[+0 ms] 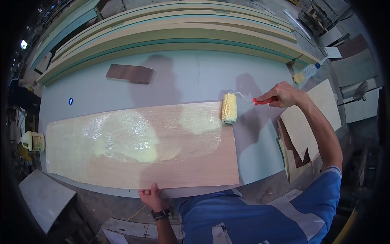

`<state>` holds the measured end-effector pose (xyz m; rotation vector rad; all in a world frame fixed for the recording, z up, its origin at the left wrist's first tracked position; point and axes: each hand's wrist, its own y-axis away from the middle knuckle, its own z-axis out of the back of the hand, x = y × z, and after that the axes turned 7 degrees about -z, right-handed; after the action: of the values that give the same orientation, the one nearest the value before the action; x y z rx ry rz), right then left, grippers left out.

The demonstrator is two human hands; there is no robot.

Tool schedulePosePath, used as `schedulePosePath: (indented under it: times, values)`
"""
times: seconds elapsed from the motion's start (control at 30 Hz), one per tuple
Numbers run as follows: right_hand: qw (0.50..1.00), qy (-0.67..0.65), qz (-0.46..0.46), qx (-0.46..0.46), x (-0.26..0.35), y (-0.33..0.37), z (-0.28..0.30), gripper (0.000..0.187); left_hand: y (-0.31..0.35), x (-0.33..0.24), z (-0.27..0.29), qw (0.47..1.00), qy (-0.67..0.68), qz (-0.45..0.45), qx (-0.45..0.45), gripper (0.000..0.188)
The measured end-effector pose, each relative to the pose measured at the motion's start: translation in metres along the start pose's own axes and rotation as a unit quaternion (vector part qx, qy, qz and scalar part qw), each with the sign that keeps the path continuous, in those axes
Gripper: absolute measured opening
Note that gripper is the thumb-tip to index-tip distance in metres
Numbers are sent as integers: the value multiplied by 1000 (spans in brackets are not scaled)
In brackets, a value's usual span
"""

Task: Applying glue to a wooden board using a manual roller.

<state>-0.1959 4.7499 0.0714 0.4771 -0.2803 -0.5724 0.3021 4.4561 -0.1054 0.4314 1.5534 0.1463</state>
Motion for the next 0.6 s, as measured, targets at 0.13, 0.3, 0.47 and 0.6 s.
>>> schedulePosePath:
  times: [0.13, 0.3, 0.47, 0.6]
  values:
    - [999, 29, 28, -15, 26, -3, 11, 56, -3, 10, 11, 1000, -11, -4, 14, 37]
    - [992, 99, 48, -66, 66, -26, 6, 51, 0, 6, 10, 1000, 5, -1, -1, 31]
    - [992, 81, 57, -83, 68, -24, 15, 50, 1, -3, -1, 1000, 7, 9, 7, 29]
    - [996, 57, 48, -53, 42, -10, 9, 52, 0, -7, 2, 1000, 12, 12, 14, 30]
